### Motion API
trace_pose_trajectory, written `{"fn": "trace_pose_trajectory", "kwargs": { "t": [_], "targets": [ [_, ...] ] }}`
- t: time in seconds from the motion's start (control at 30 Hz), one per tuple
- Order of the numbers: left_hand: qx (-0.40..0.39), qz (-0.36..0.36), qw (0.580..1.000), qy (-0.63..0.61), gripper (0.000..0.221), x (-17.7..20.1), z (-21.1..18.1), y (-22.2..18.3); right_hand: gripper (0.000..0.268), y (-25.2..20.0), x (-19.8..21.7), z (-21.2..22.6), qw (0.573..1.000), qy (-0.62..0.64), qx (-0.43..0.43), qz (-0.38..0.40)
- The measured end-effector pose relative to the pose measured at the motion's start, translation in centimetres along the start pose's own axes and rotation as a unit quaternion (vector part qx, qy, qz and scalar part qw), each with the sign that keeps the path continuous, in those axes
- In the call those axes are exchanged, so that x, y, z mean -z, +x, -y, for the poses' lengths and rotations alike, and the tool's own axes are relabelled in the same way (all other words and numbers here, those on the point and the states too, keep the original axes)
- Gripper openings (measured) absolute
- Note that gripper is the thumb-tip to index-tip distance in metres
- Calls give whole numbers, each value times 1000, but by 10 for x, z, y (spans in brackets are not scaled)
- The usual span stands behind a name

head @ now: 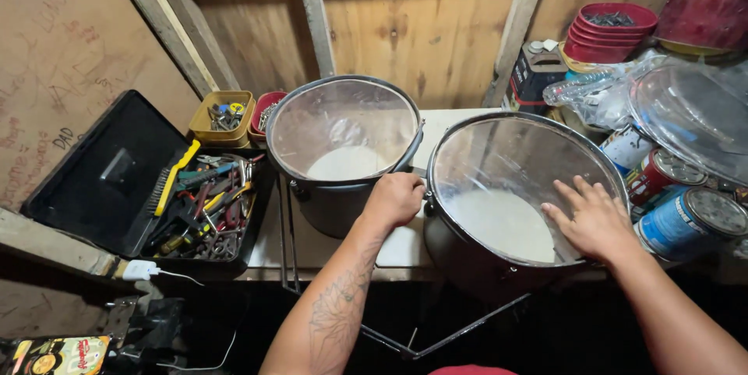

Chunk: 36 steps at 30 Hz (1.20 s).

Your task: Cleaning and preparing drum shells and heads on a workbench using a cloth

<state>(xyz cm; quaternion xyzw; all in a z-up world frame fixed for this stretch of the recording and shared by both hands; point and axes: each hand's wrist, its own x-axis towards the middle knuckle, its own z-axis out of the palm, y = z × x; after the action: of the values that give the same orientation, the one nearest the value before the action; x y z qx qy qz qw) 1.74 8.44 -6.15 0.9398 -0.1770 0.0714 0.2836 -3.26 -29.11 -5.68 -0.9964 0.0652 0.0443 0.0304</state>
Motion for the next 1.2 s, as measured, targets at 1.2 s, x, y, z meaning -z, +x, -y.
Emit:
{"fn": "trace_pose_trajectory", "kwargs": {
  "t": [1.2],
  "targets": [
    [118, 113, 987, 7, 30, 17, -26, 15, 15, 43, 1, 107, 898, 85, 368, -224]
  ]
}}
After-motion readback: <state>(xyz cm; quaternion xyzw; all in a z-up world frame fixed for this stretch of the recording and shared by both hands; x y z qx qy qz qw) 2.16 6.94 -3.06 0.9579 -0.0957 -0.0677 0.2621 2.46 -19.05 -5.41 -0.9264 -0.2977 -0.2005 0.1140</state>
